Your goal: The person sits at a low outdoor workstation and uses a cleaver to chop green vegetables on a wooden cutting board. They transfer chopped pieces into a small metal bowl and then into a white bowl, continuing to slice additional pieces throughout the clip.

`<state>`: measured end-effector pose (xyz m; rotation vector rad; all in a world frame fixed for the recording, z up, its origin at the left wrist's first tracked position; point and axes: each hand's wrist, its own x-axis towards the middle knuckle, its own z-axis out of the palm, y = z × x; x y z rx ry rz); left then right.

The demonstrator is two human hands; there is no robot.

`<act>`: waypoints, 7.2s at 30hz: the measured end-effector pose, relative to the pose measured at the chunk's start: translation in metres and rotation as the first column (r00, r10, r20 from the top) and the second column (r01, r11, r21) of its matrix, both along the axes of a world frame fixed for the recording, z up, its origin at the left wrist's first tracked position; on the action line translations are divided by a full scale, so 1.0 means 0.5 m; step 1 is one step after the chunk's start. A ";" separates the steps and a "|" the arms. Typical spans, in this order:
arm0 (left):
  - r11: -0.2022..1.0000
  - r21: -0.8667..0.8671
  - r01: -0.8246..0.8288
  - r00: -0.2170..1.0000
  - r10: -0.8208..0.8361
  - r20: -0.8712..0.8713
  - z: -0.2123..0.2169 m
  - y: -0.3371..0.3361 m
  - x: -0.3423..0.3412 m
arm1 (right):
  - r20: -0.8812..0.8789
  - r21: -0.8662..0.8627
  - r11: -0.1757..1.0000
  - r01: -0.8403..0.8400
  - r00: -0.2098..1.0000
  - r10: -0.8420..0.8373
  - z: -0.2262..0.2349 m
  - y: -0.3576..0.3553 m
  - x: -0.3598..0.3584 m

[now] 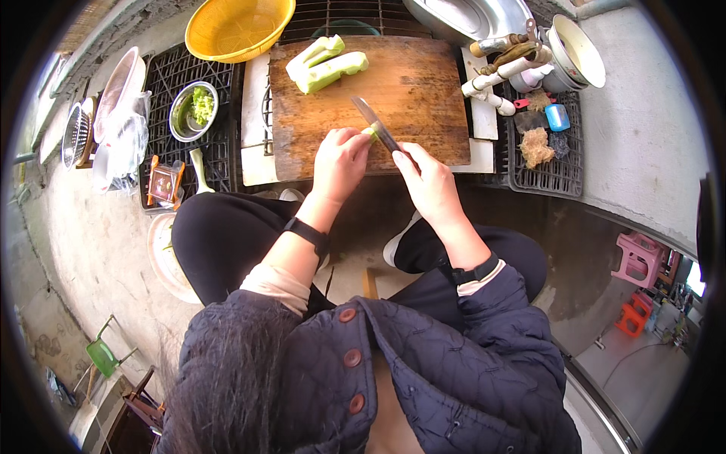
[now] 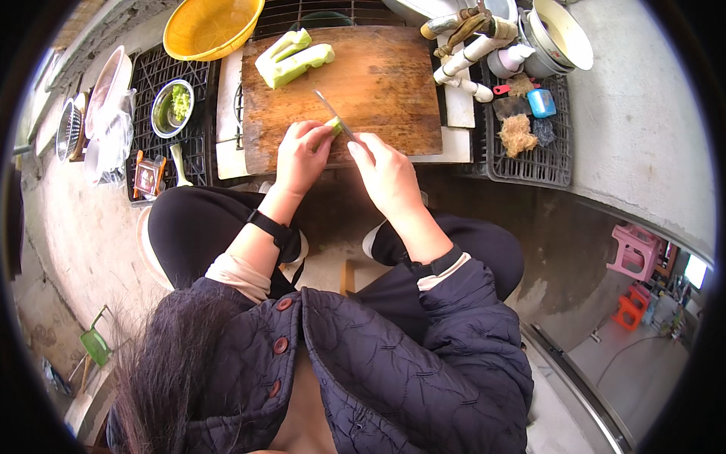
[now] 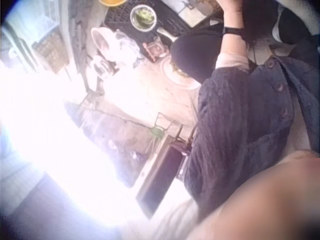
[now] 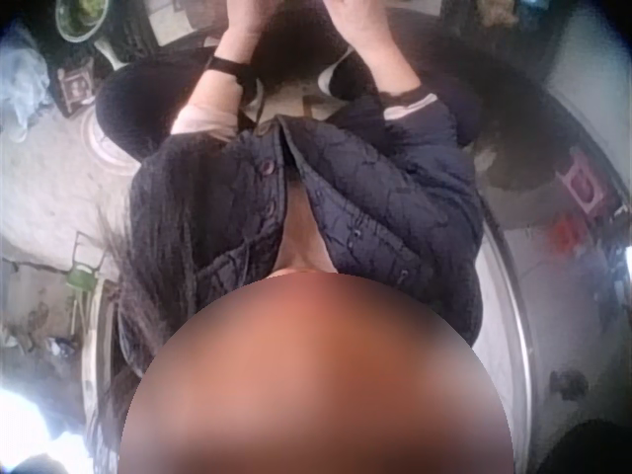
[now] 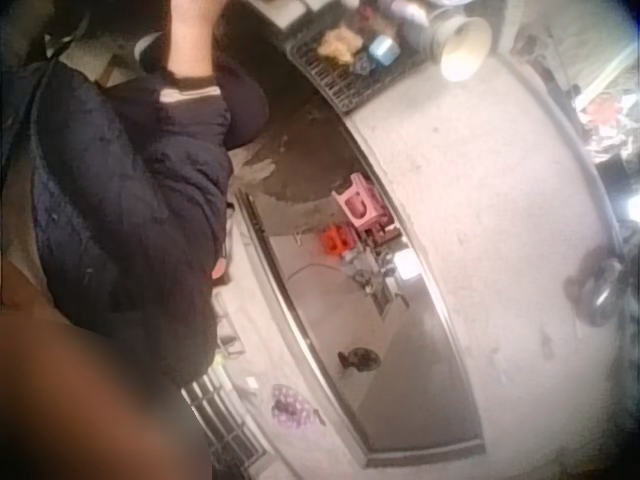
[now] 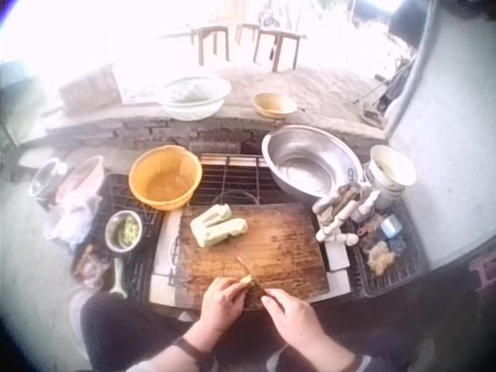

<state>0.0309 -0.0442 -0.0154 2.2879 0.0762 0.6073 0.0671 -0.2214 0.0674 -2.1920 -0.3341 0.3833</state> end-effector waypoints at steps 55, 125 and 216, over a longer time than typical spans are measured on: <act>0.491 -0.743 -0.454 0.873 0.080 -0.480 0.001 -0.016 0.001 | 0.000 -0.042 0.998 -0.044 0.999 0.044 0.019 0.011 -0.004; 0.542 -0.674 -0.502 0.844 0.135 -0.519 0.008 -0.023 -0.002 | -0.120 -0.180 0.982 -0.059 0.992 0.038 0.015 0.012 0.001; 0.531 -0.663 -0.527 0.834 0.174 -0.524 0.014 -0.036 -0.017 | -0.071 -0.159 0.987 -0.037 0.997 0.026 0.008 0.016 -0.012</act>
